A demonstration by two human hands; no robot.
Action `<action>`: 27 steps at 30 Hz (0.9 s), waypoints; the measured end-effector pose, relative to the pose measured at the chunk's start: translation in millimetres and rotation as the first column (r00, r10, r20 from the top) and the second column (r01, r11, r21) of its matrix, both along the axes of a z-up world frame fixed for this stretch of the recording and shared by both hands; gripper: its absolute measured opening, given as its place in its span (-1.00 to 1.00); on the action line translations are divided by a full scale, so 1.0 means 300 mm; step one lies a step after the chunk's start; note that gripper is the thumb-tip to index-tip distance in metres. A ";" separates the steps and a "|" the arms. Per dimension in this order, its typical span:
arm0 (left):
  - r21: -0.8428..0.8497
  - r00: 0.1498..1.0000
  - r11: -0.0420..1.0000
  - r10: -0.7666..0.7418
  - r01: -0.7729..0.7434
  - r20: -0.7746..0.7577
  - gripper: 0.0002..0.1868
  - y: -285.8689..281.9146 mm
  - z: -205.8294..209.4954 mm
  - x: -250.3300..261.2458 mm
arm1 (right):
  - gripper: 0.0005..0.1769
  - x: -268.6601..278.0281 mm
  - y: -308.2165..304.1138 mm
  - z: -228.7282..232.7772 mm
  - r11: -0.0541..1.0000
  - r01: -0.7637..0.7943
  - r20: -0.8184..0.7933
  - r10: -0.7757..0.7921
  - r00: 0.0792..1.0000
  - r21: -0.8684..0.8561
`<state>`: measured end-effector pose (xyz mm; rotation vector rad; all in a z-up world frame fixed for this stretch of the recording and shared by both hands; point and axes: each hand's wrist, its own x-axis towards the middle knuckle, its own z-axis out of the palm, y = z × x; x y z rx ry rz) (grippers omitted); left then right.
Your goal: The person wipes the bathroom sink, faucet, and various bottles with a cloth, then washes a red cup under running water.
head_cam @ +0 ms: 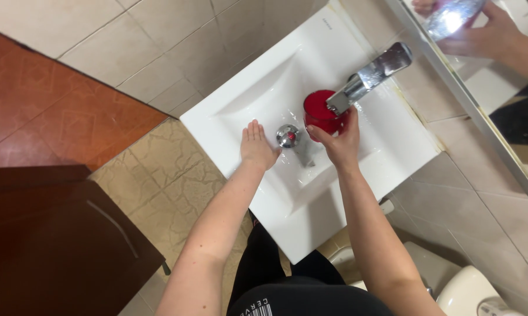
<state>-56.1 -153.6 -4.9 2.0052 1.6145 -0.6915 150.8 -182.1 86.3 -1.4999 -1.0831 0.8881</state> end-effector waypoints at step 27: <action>-0.212 0.463 0.973 0.230 -0.091 0.856 -0.60 0.314 0.508 0.468 | 0.19 0.198 -0.052 0.574 0.987 0.119 0.691 -0.013 0.723 -0.106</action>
